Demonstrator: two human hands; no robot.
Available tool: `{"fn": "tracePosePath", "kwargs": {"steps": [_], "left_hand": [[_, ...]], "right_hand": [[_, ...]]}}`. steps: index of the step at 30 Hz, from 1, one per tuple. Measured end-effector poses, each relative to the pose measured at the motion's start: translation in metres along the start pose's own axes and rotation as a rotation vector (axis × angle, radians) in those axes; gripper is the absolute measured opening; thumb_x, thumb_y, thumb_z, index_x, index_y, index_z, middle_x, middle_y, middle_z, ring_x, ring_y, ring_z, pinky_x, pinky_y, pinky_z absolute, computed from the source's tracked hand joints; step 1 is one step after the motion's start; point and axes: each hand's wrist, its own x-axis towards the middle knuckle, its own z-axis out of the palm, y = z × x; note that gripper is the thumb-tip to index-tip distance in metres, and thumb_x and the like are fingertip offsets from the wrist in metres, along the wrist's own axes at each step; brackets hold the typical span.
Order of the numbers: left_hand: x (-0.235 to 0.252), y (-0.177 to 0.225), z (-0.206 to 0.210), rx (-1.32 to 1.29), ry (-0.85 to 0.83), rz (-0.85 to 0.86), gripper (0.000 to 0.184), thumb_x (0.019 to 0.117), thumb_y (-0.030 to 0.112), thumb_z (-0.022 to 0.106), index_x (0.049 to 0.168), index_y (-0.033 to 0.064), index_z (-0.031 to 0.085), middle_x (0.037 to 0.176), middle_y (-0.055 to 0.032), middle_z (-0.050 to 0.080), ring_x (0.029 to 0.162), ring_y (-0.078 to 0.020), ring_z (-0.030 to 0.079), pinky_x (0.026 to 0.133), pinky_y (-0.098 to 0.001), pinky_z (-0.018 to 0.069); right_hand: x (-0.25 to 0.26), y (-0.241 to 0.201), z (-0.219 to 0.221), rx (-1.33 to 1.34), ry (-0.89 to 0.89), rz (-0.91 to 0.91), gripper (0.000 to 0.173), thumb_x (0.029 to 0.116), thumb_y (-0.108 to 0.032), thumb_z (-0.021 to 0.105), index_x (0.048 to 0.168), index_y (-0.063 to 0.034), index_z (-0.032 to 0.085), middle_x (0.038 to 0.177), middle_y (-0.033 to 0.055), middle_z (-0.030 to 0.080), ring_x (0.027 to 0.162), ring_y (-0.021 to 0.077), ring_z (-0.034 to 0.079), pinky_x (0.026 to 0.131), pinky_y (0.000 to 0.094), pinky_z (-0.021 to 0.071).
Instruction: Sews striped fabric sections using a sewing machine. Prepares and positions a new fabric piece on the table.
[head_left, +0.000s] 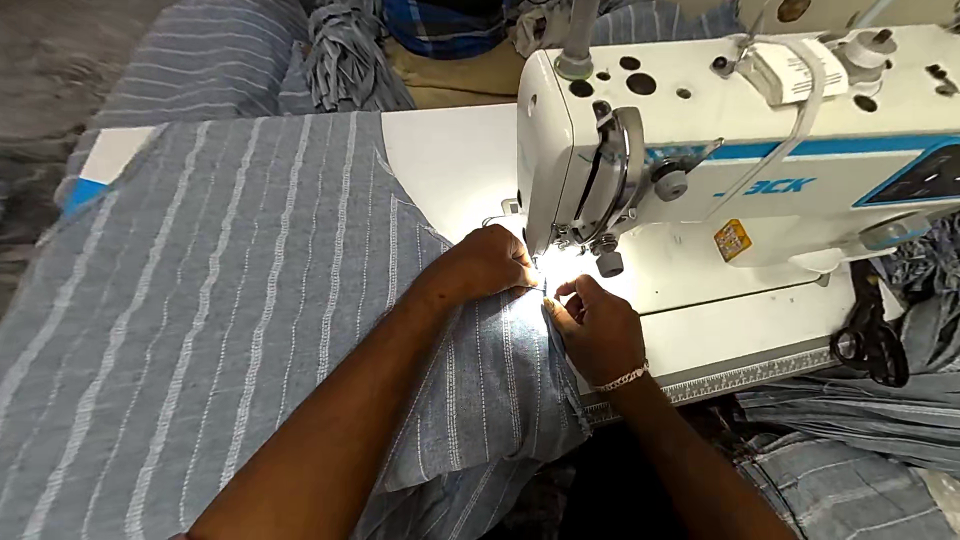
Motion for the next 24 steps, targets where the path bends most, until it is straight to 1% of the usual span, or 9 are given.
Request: {"fn": "tracePosePath", "kwargs": {"steps": [4, 7, 9, 13, 16, 18, 21, 22, 24], "left_hand": [[0.01, -0.004, 0.005, -0.05, 0.01, -0.034, 0.021, 0.0907, 0.026, 0.077, 0.075, 0.0127, 0.072, 0.068, -0.0009, 0.071, 0.063, -0.0138, 0.065, 0.064, -0.0404, 0.0525], [0.003, 0.0, 0.012, -0.054, 0.054, -0.105, 0.028, 0.0918, 0.028, 0.075, 0.069, 0.0138, 0.067, 0.064, -0.0005, 0.068, 0.059, -0.0148, 0.063, 0.059, -0.0416, 0.049], [-0.004, -0.001, 0.015, -0.059, 0.08, -0.152, 0.032, 0.0952, 0.029, 0.07, 0.069, 0.014, 0.063, 0.064, 0.0002, 0.067, 0.06, -0.0158, 0.062, 0.059, -0.0431, 0.0478], [-0.009, -0.002, 0.02, -0.069, 0.125, -0.18, 0.028, 0.0979, 0.029, 0.064, 0.074, 0.0144, 0.065, 0.068, 0.0004, 0.069, 0.065, -0.0164, 0.065, 0.063, -0.0452, 0.0506], [-0.008, 0.004, 0.021, -0.071, 0.135, -0.233, 0.028, 0.0983, 0.032, 0.064, 0.078, 0.0124, 0.067, 0.07, -0.0009, 0.07, 0.067, -0.018, 0.066, 0.065, -0.0468, 0.0514], [-0.005, 0.007, 0.021, -0.102, 0.128, -0.286, 0.027, 0.0967, 0.03, 0.064, 0.079, 0.0094, 0.066, 0.07, -0.0038, 0.07, 0.064, -0.0189, 0.066, 0.062, -0.0452, 0.0523], [-0.003, 0.008, 0.019, -0.095, 0.101, -0.339, 0.025, 0.0965, 0.029, 0.064, 0.088, 0.0058, 0.066, 0.072, -0.0074, 0.07, 0.062, -0.0197, 0.068, 0.062, -0.0436, 0.0567], [-0.003, 0.008, 0.019, -0.063, 0.103, -0.335, 0.026, 0.0964, 0.029, 0.064, 0.089, 0.0046, 0.066, 0.072, -0.0097, 0.069, 0.063, -0.0228, 0.068, 0.063, -0.0472, 0.0572], [-0.01, 0.009, 0.02, 0.067, 0.175, -0.326, 0.034, 0.0942, 0.036, 0.067, 0.086, 0.0035, 0.064, 0.076, -0.0157, 0.067, 0.071, -0.0336, 0.067, 0.065, -0.058, 0.0531]], "right_hand": [[-0.003, 0.007, 0.008, -0.039, 0.095, -0.115, 0.027, 0.0985, -0.03, 0.065, 0.12, -0.0155, 0.073, 0.078, 0.0006, 0.069, 0.065, 0.0182, 0.066, 0.057, 0.041, 0.0548], [-0.004, 0.006, 0.01, -0.113, 0.122, -0.179, 0.027, 0.1008, -0.029, 0.06, 0.117, -0.0156, 0.078, 0.085, 0.0055, 0.072, 0.073, 0.0222, 0.07, 0.061, 0.0433, 0.0575], [-0.002, 0.001, 0.008, -0.172, 0.075, -0.18, 0.029, 0.1023, -0.027, 0.057, 0.118, -0.0175, 0.079, 0.089, 0.007, 0.073, 0.079, 0.024, 0.072, 0.065, 0.0447, 0.0592], [0.004, -0.008, 0.002, -0.259, -0.059, -0.136, 0.034, 0.1052, -0.029, 0.05, 0.127, -0.0191, 0.075, 0.096, 0.0081, 0.075, 0.088, 0.026, 0.073, 0.071, 0.0465, 0.0598], [0.01, -0.015, -0.004, -0.279, -0.146, -0.086, 0.036, 0.1064, -0.03, 0.048, 0.131, -0.0197, 0.073, 0.101, 0.0088, 0.075, 0.091, 0.0278, 0.073, 0.072, 0.0487, 0.0592], [0.012, -0.019, -0.004, -0.306, -0.17, -0.053, 0.036, 0.1064, -0.031, 0.047, 0.127, -0.0194, 0.074, 0.1, 0.0091, 0.075, 0.091, 0.0284, 0.073, 0.07, 0.0495, 0.0591], [0.014, -0.026, -0.006, -0.321, -0.218, -0.001, 0.035, 0.1063, -0.031, 0.046, 0.117, -0.0171, 0.077, 0.102, 0.0097, 0.074, 0.093, 0.0298, 0.073, 0.071, 0.0518, 0.0584], [0.014, -0.026, -0.008, -0.307, -0.234, 0.0, 0.034, 0.1059, -0.032, 0.047, 0.112, -0.0153, 0.076, 0.103, 0.0101, 0.073, 0.094, 0.0295, 0.073, 0.072, 0.0521, 0.0583], [0.01, -0.024, -0.02, -0.247, -0.287, -0.006, 0.042, 0.1057, -0.044, 0.051, 0.126, -0.015, 0.073, 0.112, 0.0117, 0.071, 0.099, 0.0289, 0.071, 0.079, 0.0508, 0.0585]]}}
